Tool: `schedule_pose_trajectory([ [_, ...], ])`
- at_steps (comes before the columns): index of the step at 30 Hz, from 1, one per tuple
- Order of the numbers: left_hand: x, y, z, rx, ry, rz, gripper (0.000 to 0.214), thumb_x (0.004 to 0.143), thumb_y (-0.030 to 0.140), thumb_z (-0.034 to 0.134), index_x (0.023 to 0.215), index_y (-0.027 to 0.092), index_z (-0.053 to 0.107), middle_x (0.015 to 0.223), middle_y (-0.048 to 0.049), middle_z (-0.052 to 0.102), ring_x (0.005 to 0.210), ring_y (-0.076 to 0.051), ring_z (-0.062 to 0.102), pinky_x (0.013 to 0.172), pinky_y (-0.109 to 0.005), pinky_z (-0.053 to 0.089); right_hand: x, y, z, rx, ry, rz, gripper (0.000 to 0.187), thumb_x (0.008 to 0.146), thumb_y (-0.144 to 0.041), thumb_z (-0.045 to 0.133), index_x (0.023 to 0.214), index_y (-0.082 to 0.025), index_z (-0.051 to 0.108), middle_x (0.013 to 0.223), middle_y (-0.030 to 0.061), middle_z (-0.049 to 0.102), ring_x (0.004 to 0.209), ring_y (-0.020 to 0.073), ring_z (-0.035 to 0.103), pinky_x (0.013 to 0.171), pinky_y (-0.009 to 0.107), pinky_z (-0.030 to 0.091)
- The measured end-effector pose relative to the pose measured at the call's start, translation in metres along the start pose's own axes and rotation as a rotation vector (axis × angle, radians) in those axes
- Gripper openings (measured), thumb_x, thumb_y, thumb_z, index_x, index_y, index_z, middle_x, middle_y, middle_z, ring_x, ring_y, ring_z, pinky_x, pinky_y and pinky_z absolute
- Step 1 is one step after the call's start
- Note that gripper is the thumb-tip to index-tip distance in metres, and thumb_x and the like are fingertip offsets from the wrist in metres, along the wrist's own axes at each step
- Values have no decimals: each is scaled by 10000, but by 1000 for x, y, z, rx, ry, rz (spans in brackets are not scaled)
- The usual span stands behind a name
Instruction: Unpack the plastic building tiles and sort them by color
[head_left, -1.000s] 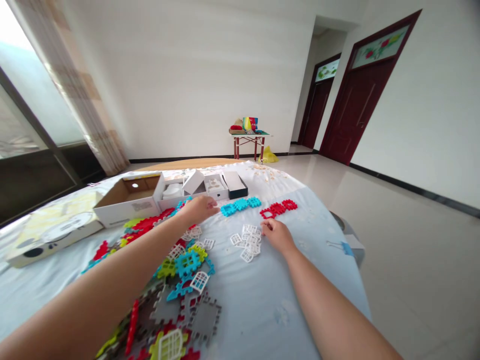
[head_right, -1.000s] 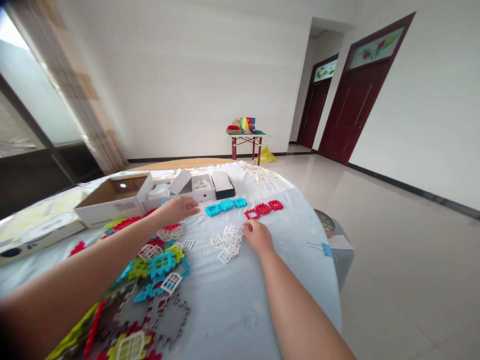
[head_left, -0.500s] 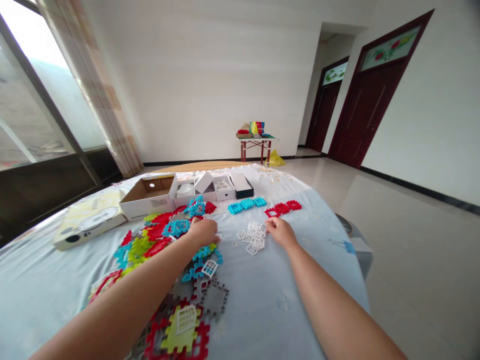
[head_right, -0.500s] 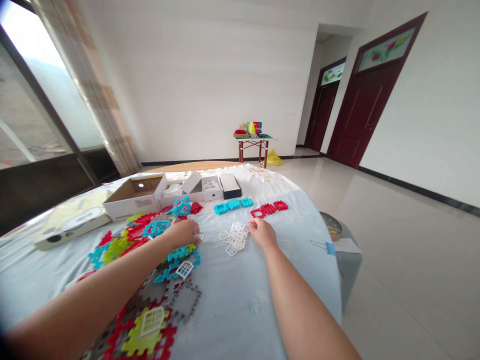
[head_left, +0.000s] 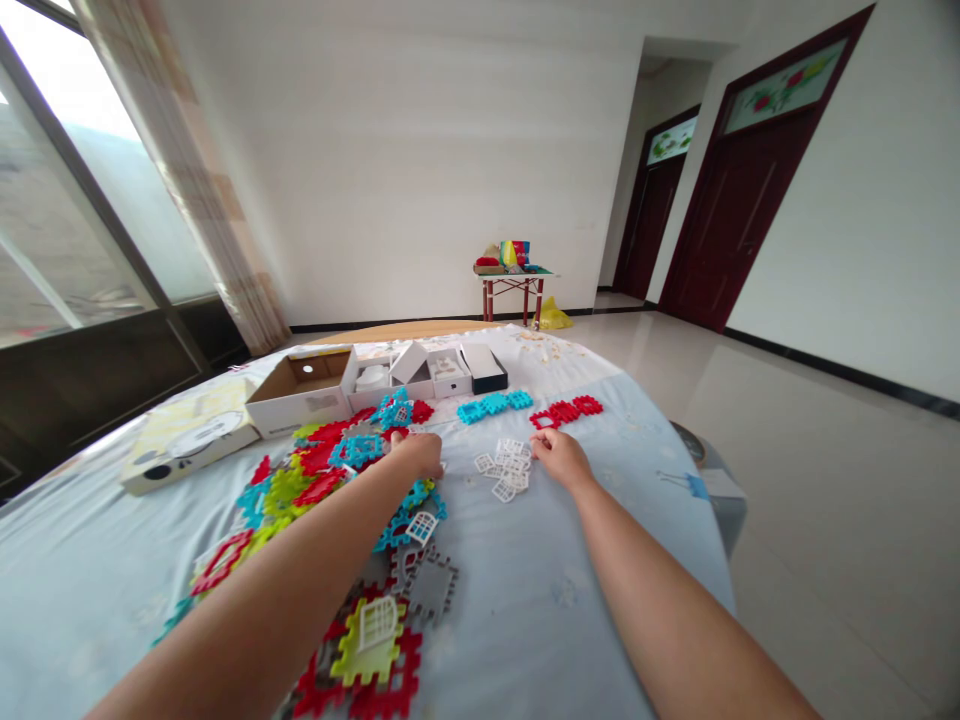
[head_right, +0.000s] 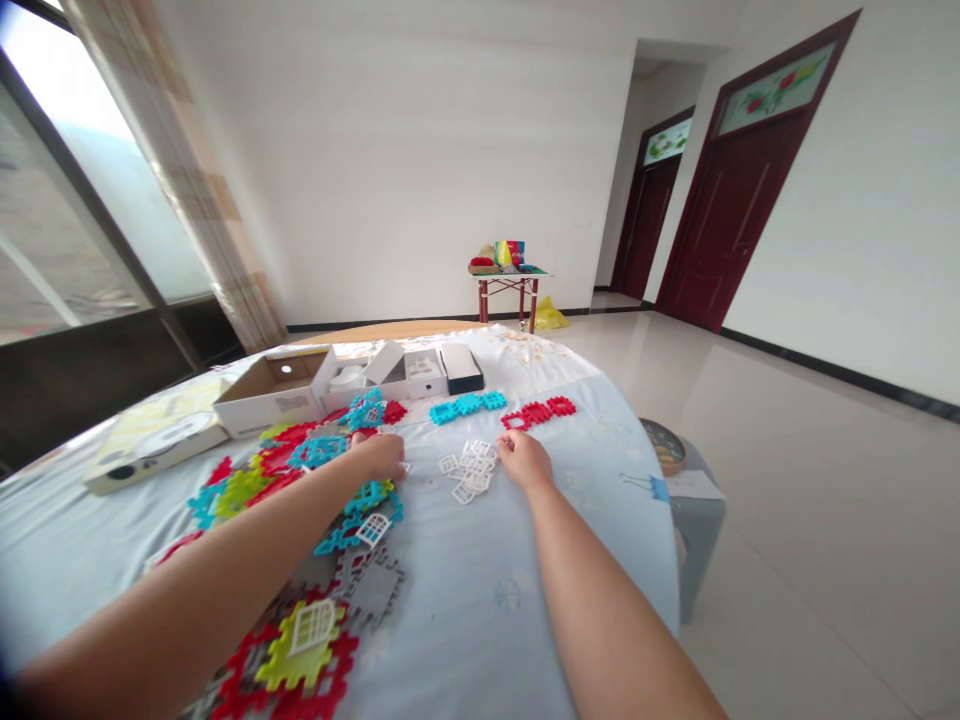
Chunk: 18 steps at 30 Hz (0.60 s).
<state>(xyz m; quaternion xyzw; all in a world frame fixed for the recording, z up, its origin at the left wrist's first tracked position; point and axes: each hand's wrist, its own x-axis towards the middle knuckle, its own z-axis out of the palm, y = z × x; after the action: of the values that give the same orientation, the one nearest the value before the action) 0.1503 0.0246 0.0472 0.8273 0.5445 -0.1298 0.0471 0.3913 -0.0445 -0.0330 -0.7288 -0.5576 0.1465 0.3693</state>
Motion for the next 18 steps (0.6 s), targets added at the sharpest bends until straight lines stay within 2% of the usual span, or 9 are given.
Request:
schedule_pose_trajectory([
  [5,2,2,-1,-50,8,-28,386,512,284,704,887,200,673,990,-136,665,948,-355,570,846,-503,357,0,0,0,6,-3,-4,217,779,-309,483,890,-220,647,793,22,692,777,158,629,690,228,439],
  [8,-1,1,-1,-138,47,-23,391,478,256,729,861,206,664,968,-102,669,939,-324,574,839,-461,371,0,1,0,6,-10,-3,219,780,-310,484,895,-223,649,793,19,692,773,158,630,685,227,440],
  [14,-4,-2,-8,-439,164,43,213,581,198,660,794,191,660,797,-31,664,832,-217,598,752,-324,416,0,0,-1,2,-21,-2,222,785,-321,488,902,-226,651,809,23,696,782,162,632,678,229,439],
  [18,0,5,-16,-684,216,139,279,671,287,619,910,146,645,759,-37,654,678,-151,598,599,-249,433,-1,-2,-1,21,-29,8,230,784,-313,478,910,-216,644,783,19,696,778,161,632,684,232,436],
])
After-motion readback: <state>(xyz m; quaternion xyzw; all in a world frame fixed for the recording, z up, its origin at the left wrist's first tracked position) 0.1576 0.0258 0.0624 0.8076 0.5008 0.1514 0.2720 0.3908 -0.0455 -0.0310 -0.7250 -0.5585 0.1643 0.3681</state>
